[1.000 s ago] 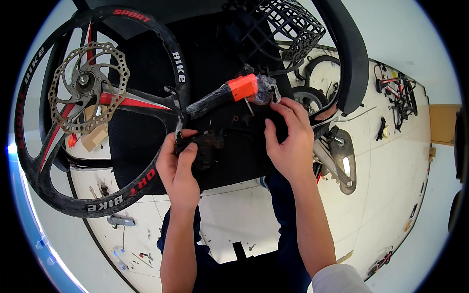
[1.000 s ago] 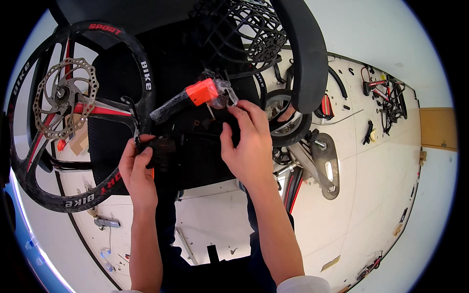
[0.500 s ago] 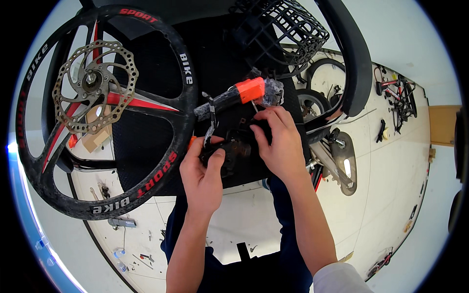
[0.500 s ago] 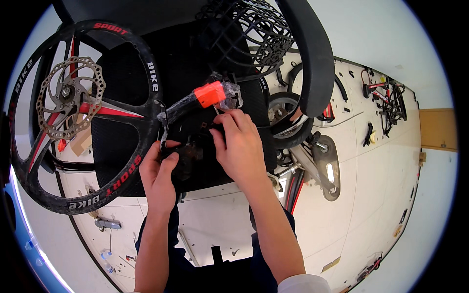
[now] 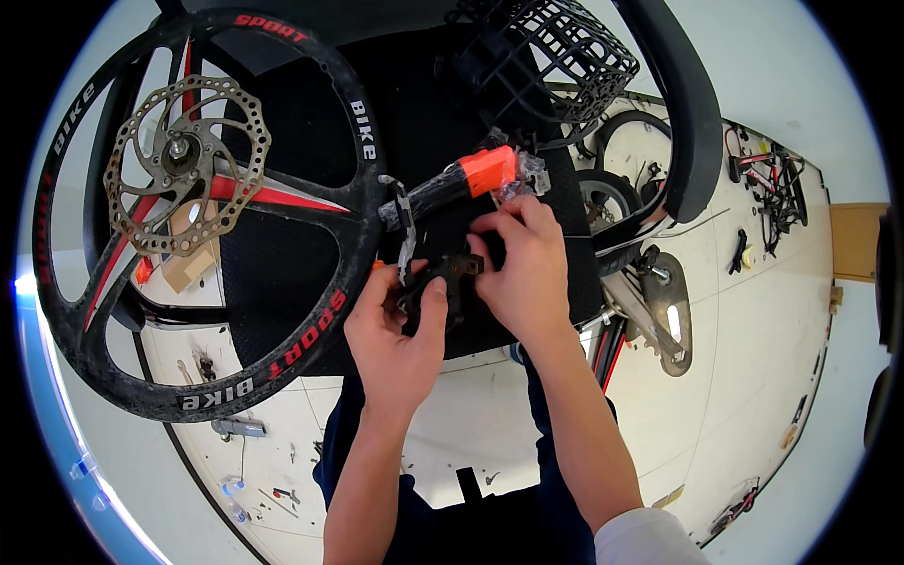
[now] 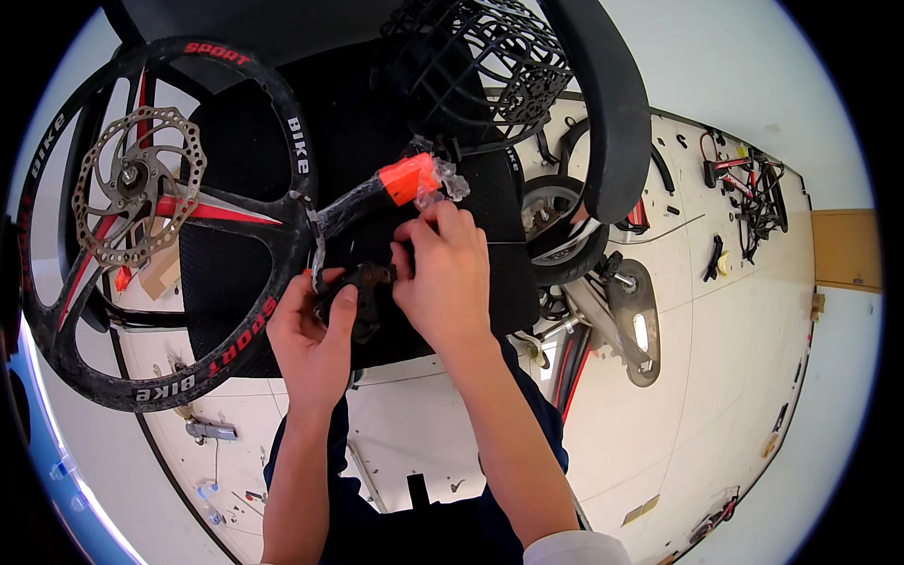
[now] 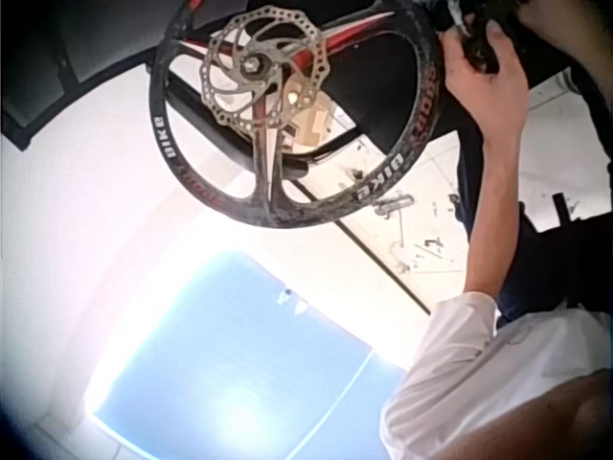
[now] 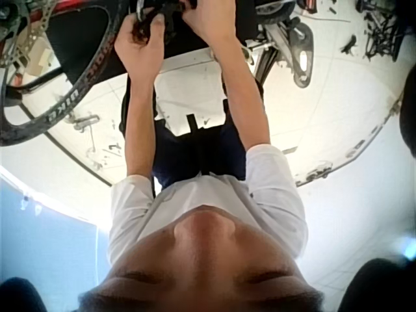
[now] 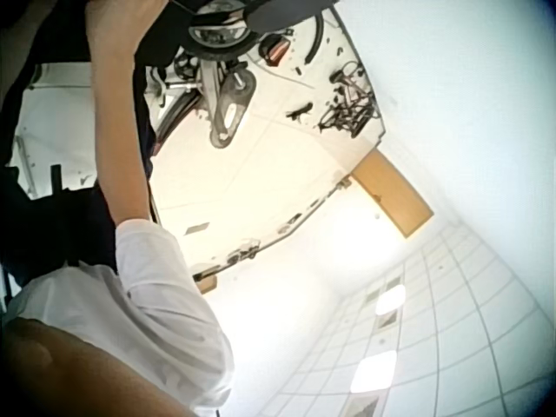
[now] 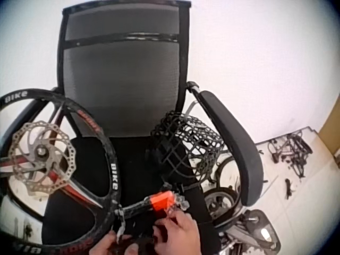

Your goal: The person removes a bicycle wheel from a stand, places it on the floor, and then disassembles a small black plastic component using a screwdriver. They remove screws and separate internal parts while seated in a chair.

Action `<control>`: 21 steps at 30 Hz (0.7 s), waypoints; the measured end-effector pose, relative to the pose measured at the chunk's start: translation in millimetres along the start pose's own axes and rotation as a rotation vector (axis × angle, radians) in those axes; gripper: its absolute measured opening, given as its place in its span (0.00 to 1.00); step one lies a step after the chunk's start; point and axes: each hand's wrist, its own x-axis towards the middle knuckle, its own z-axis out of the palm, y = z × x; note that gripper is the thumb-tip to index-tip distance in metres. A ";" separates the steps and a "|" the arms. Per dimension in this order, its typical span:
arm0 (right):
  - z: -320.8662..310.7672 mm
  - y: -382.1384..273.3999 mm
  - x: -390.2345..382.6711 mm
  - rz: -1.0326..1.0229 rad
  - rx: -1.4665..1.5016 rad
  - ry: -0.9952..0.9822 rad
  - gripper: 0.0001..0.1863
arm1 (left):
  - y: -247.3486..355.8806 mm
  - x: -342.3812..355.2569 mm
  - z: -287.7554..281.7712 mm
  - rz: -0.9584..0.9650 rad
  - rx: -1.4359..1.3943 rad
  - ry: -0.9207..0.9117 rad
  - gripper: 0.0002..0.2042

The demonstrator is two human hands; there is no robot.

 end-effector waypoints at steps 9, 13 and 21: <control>-30.0 -8.8 4.6 0.529 0.817 -0.159 0.05 | 8.0 2.1 2.2 -0.055 0.003 0.074 0.09; -28.3 -9.9 -1.9 0.483 0.904 -0.225 0.06 | 9.1 2.0 5.0 -0.056 0.024 0.097 0.09; -25.4 -10.9 -4.5 0.421 0.825 -0.183 0.05 | 4.4 0.8 11.0 0.049 0.044 0.125 0.10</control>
